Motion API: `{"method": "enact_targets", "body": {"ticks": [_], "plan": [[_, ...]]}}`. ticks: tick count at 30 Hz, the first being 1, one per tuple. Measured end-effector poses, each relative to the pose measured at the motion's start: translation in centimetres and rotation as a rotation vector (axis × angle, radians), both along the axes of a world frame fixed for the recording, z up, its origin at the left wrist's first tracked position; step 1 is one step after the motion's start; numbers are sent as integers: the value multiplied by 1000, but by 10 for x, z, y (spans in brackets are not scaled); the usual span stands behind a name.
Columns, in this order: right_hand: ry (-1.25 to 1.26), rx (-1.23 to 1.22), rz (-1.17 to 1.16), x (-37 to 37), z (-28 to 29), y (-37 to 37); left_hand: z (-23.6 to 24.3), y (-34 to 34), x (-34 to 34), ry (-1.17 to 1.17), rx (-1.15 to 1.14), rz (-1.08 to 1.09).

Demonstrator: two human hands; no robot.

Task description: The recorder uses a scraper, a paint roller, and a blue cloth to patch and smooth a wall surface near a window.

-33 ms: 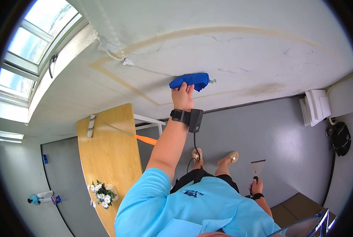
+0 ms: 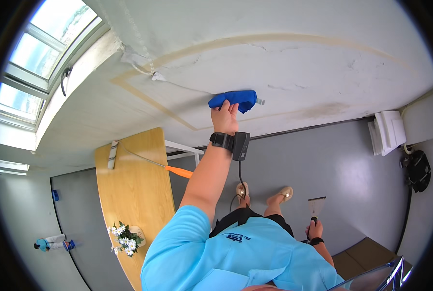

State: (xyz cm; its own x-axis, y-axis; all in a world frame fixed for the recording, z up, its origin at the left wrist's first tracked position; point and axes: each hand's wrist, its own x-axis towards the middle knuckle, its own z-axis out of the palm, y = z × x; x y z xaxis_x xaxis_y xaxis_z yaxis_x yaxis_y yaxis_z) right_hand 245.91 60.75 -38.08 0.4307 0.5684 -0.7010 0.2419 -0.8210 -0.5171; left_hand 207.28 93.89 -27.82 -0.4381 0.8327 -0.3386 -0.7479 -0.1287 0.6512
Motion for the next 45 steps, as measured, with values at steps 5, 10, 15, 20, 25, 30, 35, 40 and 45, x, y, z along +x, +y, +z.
{"method": "enact_targets", "body": {"ticks": [5, 10, 15, 20, 25, 30, 35, 40, 45], "plan": [[-14, -1, 16, -5, 8, 9, 10, -3, -1, 6, -74, 32], [-23, -6, 7, -4, 6, 14, 48, -10, 1, 76, 15, -23], [-8, 48, 21, -2, -2, 17, 68, 0, -7, 115, 69, 19], [9, 70, -4, 1, -9, 16, 95, -11, 10, 204, 47, 62], [-3, 65, -43, 8, -21, 10, 110, 9, 16, 724, 225, 157], [7, 36, -73, 23, -26, 6, 95, 28, 13, 1065, 220, 300], [14, 3, -169, 34, -27, 5, 127, 25, 62, 1702, 220, 307], [4, 19, -200, 45, -37, 1, 134, 34, 81, 1982, 139, 269], [19, 3, -226, 52, -39, -4, 142, 34, 107, 2190, 193, 246]]}}
